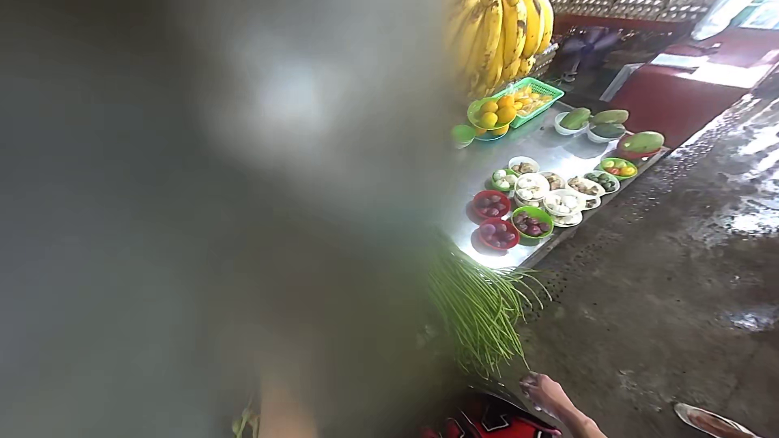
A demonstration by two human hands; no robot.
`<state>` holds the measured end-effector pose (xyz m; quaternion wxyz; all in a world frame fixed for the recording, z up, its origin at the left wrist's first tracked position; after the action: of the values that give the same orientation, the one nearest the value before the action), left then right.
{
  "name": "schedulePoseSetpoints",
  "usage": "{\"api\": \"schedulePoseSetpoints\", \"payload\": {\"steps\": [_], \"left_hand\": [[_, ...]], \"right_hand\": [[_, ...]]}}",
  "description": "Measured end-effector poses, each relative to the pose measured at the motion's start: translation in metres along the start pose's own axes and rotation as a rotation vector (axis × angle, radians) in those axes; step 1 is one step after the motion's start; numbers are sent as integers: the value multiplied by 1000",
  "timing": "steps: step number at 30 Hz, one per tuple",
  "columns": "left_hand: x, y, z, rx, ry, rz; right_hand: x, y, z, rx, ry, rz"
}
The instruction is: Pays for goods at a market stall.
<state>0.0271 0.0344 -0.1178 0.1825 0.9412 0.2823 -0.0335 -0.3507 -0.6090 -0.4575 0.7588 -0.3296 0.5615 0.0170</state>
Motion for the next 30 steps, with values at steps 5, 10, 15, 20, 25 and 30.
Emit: {"api": "schedulePoseSetpoints", "payload": {"steps": [5, 10, 15, 20, 25, 30], "left_hand": [[-8, 6, 8, 37, -12, -21], [-13, 11, 7, 48, -31, -45], [-8, 11, 13, 67, -32, -38], [-20, 13, 7, 66, -41, -24], [-22, 11, 4, 46, -22, -18], [-17, 6, 4, 49, 4, -9]], "right_hand": [[-12, 6, 15, -251, -94, 4], [-40, -13, 60, -325, -187, -24], [-56, -40, 96, -428, -206, -53], [-79, -40, 103, -621, -127, 48], [-91, -34, 109, -607, -114, 67], [-106, -36, 127, -609, -135, 14]]}}
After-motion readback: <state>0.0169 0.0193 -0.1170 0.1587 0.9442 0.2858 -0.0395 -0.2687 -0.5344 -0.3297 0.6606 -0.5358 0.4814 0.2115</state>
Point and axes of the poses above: each hand's wrist, its own x-axis towards the middle knuckle, its own y-axis out of the palm, z = x × y, the point moved 8 cm from there along x, towards the middle knuckle, and after that the axes turned 12 degrees about y, right-handed, at the moved point
